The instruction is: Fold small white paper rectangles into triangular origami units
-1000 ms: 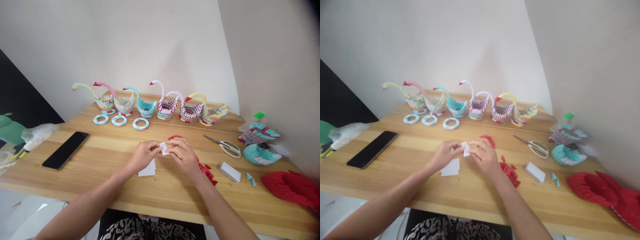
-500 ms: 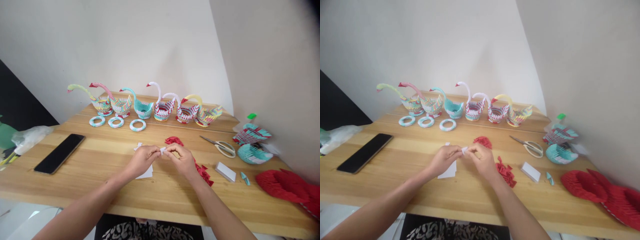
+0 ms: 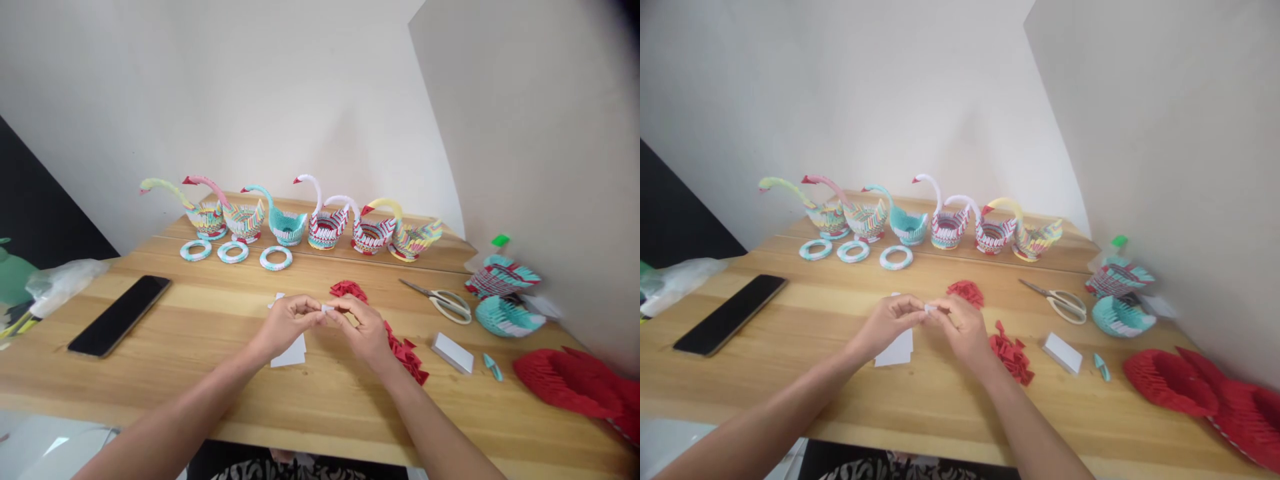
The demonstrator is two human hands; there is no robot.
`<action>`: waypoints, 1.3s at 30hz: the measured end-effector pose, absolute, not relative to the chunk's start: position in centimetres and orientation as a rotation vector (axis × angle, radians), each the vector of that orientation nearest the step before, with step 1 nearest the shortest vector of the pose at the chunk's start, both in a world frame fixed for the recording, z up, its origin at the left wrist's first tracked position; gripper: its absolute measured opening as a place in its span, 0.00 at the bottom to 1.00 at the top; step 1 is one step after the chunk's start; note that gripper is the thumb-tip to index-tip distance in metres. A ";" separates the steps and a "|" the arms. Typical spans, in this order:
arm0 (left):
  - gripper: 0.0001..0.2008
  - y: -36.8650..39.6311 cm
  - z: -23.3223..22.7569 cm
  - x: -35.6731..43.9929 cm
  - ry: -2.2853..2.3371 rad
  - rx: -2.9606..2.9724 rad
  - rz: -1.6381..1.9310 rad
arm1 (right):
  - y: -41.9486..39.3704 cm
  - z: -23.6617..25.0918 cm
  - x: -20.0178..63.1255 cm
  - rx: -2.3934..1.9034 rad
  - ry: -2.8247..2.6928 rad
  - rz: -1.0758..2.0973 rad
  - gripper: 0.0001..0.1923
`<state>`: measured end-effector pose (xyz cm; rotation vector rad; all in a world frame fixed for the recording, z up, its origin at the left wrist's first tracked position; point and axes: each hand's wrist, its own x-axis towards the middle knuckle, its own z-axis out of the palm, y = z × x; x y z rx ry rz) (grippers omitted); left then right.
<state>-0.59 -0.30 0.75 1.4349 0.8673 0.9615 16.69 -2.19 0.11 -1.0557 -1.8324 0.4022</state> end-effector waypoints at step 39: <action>0.09 -1.3 1.0 -0.7 0.986 1.991 1.008 | -2.8 -0.3 16.4 -1.088 -1.688 0.536 0.07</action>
